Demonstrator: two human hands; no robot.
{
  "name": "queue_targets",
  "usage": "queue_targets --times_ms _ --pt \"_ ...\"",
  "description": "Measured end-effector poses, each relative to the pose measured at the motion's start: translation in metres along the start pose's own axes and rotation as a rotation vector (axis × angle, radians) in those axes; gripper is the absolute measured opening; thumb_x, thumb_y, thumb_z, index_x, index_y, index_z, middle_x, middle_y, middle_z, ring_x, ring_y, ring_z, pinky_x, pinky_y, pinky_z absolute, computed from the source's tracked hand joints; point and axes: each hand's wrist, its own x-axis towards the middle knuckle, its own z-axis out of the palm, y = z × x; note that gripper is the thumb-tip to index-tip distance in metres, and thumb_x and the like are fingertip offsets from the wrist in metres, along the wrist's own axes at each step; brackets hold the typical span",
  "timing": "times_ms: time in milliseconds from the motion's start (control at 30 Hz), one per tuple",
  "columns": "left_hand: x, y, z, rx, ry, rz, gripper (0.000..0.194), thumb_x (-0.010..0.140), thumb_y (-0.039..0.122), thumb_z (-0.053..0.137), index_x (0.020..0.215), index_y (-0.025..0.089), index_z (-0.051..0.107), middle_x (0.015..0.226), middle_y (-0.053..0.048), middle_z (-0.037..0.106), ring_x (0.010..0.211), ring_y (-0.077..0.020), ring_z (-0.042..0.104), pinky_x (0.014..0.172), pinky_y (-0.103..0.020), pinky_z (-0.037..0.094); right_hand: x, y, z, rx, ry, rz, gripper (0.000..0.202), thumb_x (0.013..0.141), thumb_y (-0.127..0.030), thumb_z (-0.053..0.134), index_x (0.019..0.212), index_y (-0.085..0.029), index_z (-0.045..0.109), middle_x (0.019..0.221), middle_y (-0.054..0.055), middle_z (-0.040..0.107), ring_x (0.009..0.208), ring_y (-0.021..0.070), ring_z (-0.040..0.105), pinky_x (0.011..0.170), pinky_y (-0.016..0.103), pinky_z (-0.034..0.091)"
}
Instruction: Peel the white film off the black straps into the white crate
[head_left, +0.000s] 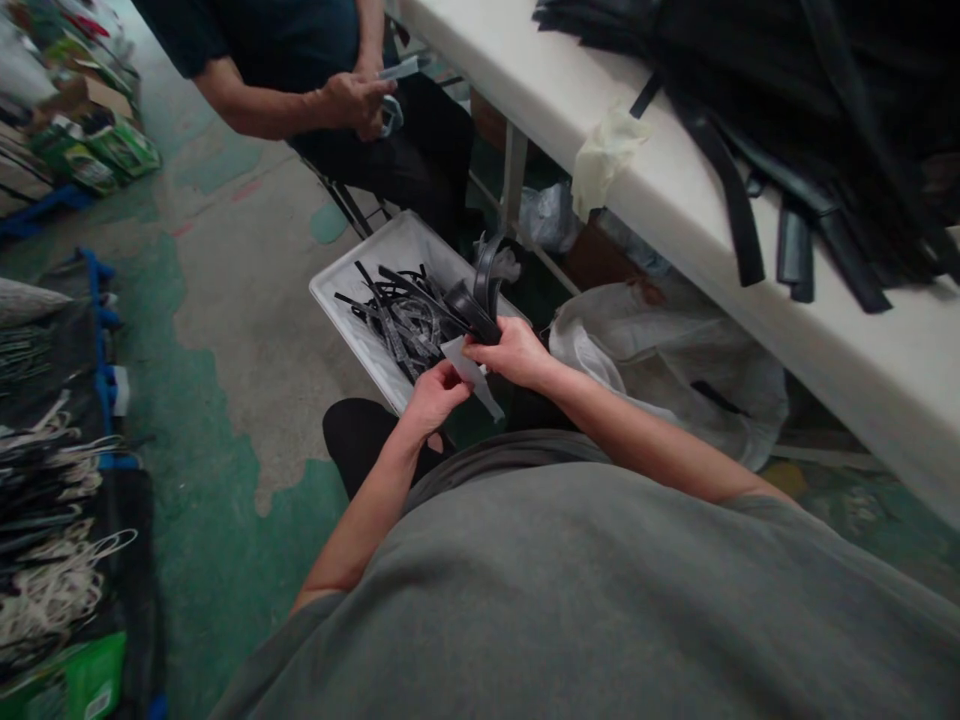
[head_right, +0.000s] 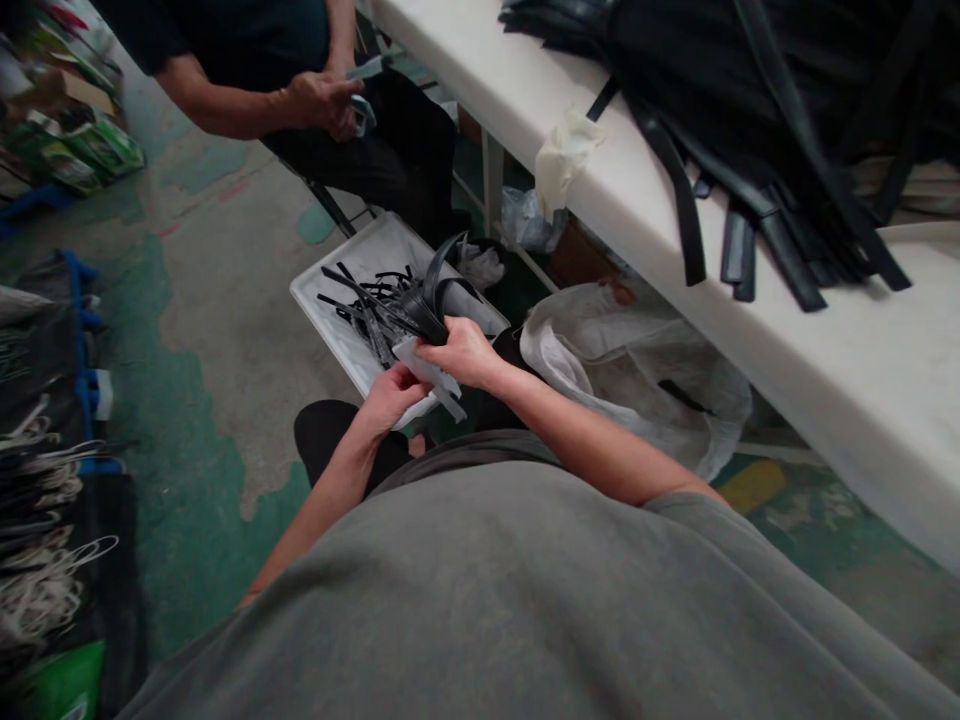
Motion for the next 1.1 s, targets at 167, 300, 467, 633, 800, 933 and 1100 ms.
queue_targets --times_ms 167,300,467,633,800,933,1100 --pt "-0.003 -0.01 0.007 -0.105 -0.034 -0.109 0.025 0.06 0.02 0.072 0.084 0.016 0.067 0.065 0.004 0.062 0.049 -0.0063 0.046 0.049 -0.02 0.037 0.003 -0.006 0.0 0.065 0.003 0.069 0.018 0.066 -0.027 0.066 0.078 -0.013 0.064 0.061 -0.002 0.058 0.049 0.009 0.05 0.047 0.021 0.04" --pt "-0.005 -0.011 0.005 -0.138 -0.048 -0.19 0.018 0.061 0.019 0.072 0.078 0.013 0.071 0.061 0.002 0.061 0.048 -0.0057 0.046 0.047 -0.019 0.033 0.005 -0.01 0.001 0.087 0.015 0.102 0.015 0.066 -0.025 0.067 0.076 -0.013 0.063 0.059 -0.003 0.056 0.048 0.0083 0.049 0.046 0.02 0.041" --pt "-0.008 -0.016 0.006 -0.279 -0.051 -0.244 0.026 0.057 0.024 0.08 0.078 0.014 0.069 0.066 0.001 0.063 0.054 -0.0073 0.049 0.051 -0.02 0.036 0.011 -0.005 0.002 0.143 0.019 0.099 0.015 0.066 -0.023 0.068 0.075 -0.013 0.062 0.058 -0.004 0.054 0.048 0.0069 0.047 0.043 0.018 0.039" --pt "-0.02 -0.015 0.006 -0.268 -0.057 -0.26 0.03 0.055 0.027 0.083 0.077 0.015 0.066 0.064 0.003 0.061 0.055 -0.0081 0.05 0.054 -0.021 0.037 0.017 0.001 0.004 0.181 0.003 0.103 0.015 0.066 -0.021 0.068 0.075 -0.013 0.061 0.059 -0.005 0.053 0.047 0.0065 0.045 0.043 0.018 0.039" --pt "-0.034 -0.015 0.002 -0.236 -0.119 -0.313 0.028 0.059 0.029 0.082 0.08 0.014 0.071 0.063 0.001 0.062 0.051 -0.0082 0.05 0.049 -0.021 0.034 0.02 0.007 0.008 0.154 0.019 0.13 0.017 0.065 -0.022 0.068 0.079 -0.012 0.063 0.063 -0.003 0.056 0.051 0.0079 0.048 0.045 0.019 0.042" --pt "-0.042 -0.024 -0.001 -0.209 -0.212 -0.345 0.022 0.066 0.03 0.078 0.082 0.014 0.075 0.057 -0.001 0.06 0.045 -0.0083 0.046 0.044 -0.022 0.03 0.02 0.014 0.011 0.126 -0.007 0.125 0.018 0.064 -0.023 0.069 0.078 -0.013 0.064 0.062 -0.004 0.056 0.051 0.0075 0.048 0.044 0.018 0.043" --pt "-0.047 -0.036 -0.003 -0.146 -0.334 -0.371 0.019 0.071 0.032 0.077 0.077 0.014 0.077 0.069 -0.01 0.071 0.052 -0.0118 0.056 0.048 -0.023 0.04 0.017 0.028 0.015 0.153 -0.076 0.19 0.017 0.064 -0.024 0.07 0.076 -0.013 0.064 0.062 -0.004 0.058 0.051 0.0081 0.049 0.043 0.018 0.044"
